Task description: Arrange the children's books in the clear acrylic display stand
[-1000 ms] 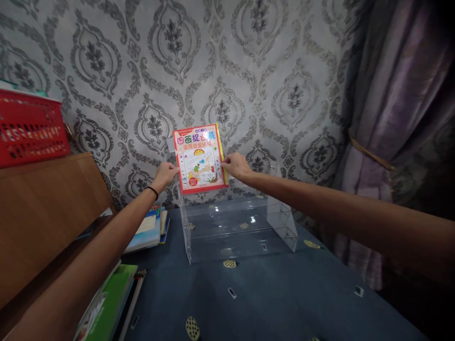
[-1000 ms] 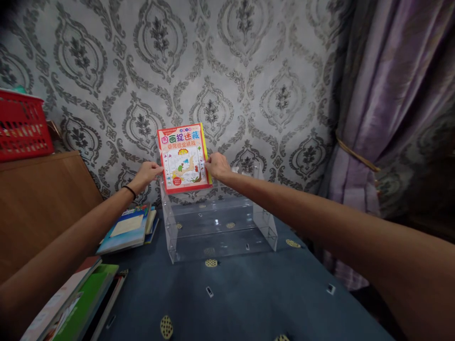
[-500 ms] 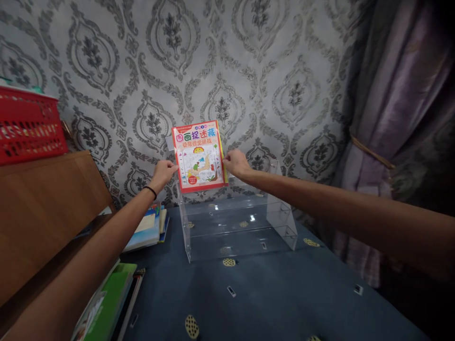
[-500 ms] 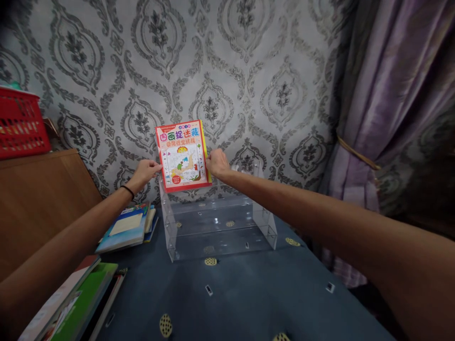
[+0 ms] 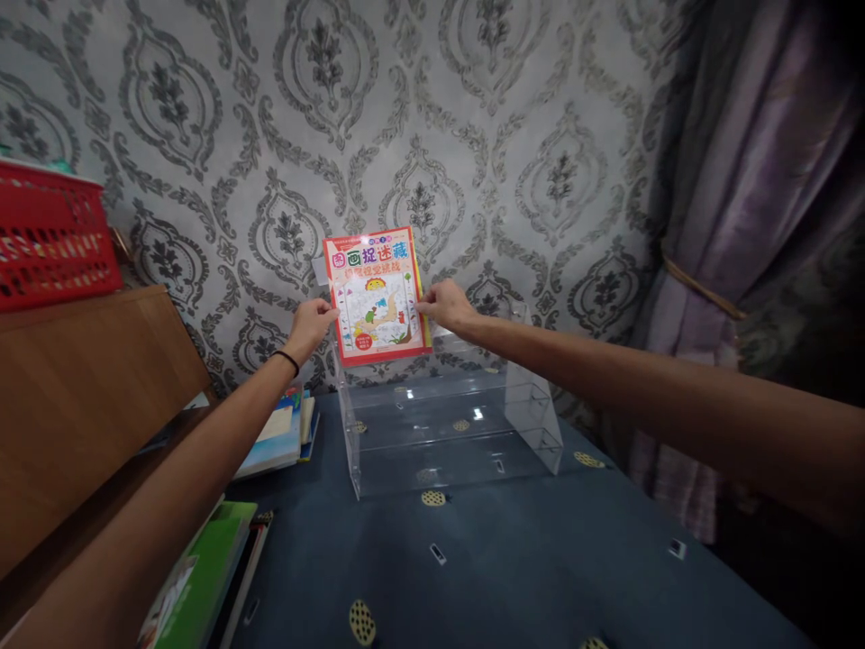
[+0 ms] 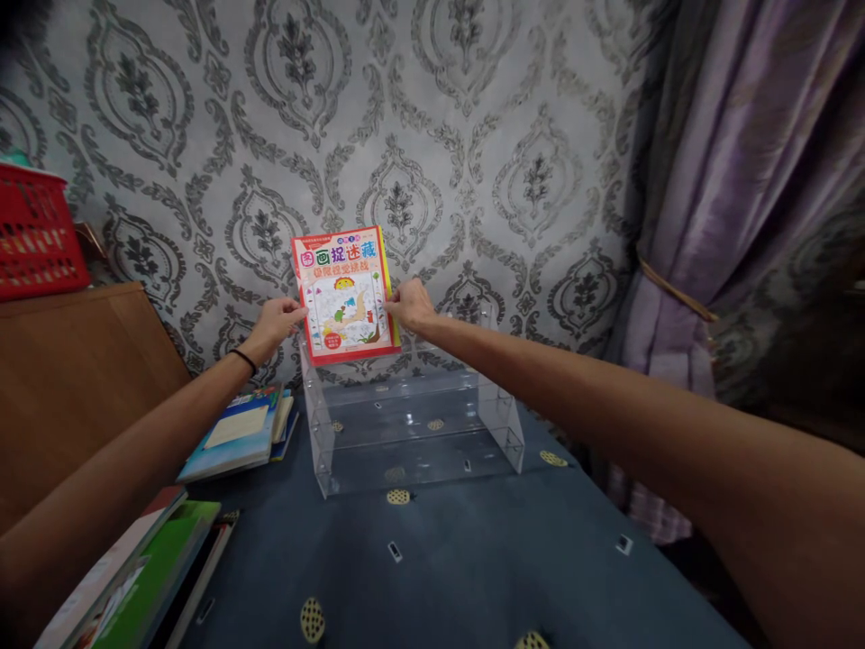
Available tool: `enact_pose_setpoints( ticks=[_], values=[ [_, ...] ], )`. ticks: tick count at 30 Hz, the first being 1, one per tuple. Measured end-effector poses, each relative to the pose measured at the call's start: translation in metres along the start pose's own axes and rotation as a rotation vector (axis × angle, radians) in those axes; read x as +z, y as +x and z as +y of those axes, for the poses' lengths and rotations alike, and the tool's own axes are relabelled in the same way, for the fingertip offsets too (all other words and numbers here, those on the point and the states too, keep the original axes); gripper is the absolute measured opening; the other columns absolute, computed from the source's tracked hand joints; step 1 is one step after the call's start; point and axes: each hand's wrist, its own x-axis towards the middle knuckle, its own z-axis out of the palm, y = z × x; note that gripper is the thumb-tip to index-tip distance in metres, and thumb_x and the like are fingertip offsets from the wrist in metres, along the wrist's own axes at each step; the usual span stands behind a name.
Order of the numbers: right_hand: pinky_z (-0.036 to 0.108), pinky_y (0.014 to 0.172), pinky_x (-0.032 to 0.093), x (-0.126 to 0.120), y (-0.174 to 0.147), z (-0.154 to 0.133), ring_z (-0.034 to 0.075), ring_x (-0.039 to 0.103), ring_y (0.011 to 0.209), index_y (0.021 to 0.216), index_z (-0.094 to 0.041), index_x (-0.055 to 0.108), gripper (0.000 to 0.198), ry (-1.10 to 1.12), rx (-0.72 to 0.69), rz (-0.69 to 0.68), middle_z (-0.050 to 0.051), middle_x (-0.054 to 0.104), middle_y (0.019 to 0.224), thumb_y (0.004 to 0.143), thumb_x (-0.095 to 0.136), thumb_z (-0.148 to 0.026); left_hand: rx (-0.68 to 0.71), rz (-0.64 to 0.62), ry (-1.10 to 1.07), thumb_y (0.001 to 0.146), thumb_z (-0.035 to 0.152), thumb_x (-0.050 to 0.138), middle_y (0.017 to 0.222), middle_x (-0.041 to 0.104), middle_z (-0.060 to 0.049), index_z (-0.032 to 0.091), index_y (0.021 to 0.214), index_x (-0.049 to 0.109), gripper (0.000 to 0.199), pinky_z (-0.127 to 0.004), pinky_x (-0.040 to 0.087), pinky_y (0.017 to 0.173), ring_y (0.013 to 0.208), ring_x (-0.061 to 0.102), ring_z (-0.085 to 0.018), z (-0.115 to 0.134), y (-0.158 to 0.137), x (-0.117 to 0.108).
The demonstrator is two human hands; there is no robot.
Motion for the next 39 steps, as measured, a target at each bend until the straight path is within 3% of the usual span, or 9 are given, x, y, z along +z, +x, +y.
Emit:
enact_pose_setpoints(
  ticks=[11, 21, 27, 39],
  values=[
    [0.025, 0.060, 0.043, -0.0009, 0.0036, -0.0056, 0.014, 0.059, 0.065, 0.067, -0.013, 0.070, 0.016, 0.090, 0.038, -0.005, 0.003, 0.064, 0.065, 0.082, 0.069, -0.018, -0.044, -0.001, -0.083, 0.069, 0.026, 0.065, 0.052, 0.049, 0.005, 0.018, 0.058, 0.054, 0.017, -0.022, 0.038, 0.051, 0.049, 0.044, -0.011, 0.0008, 0.0024, -0.0016],
    [0.021, 0.056, 0.046, -0.0019, 0.0021, -0.0031, 0.012, 0.059, 0.059, 0.063, -0.014, 0.064, 0.019, 0.150, 0.081, -0.073, 0.001, 0.063, 0.060, 0.081, 0.071, -0.015, -0.080, -0.035, -0.178, 0.065, 0.023, 0.066, 0.057, 0.060, 0.001, 0.017, 0.057, 0.055, 0.015, -0.021, 0.041, 0.049, 0.055, 0.056, -0.013, 0.0042, 0.0004, -0.0011],
    [0.021, 0.059, 0.047, -0.0014, 0.0038, -0.0021, 0.013, 0.063, 0.067, 0.066, -0.014, 0.066, 0.016, 0.131, 0.052, -0.052, 0.002, 0.068, 0.067, 0.081, 0.070, -0.015, -0.077, -0.021, -0.215, 0.063, 0.022, 0.069, 0.054, 0.056, 0.003, 0.017, 0.056, 0.055, 0.016, -0.023, 0.045, 0.053, 0.053, 0.053, -0.011, 0.0011, 0.0016, -0.0014],
    [0.022, 0.059, 0.043, -0.0058, 0.0005, -0.0046, 0.013, 0.059, 0.065, 0.065, -0.014, 0.067, 0.015, 0.049, 0.021, -0.068, 0.001, 0.064, 0.062, 0.079, 0.071, -0.012, -0.105, -0.047, -0.179, 0.058, 0.026, 0.072, 0.054, 0.053, 0.002, 0.016, 0.055, 0.056, 0.019, -0.021, 0.040, 0.050, 0.054, 0.049, -0.011, 0.0052, -0.0025, -0.0043]
  ],
)
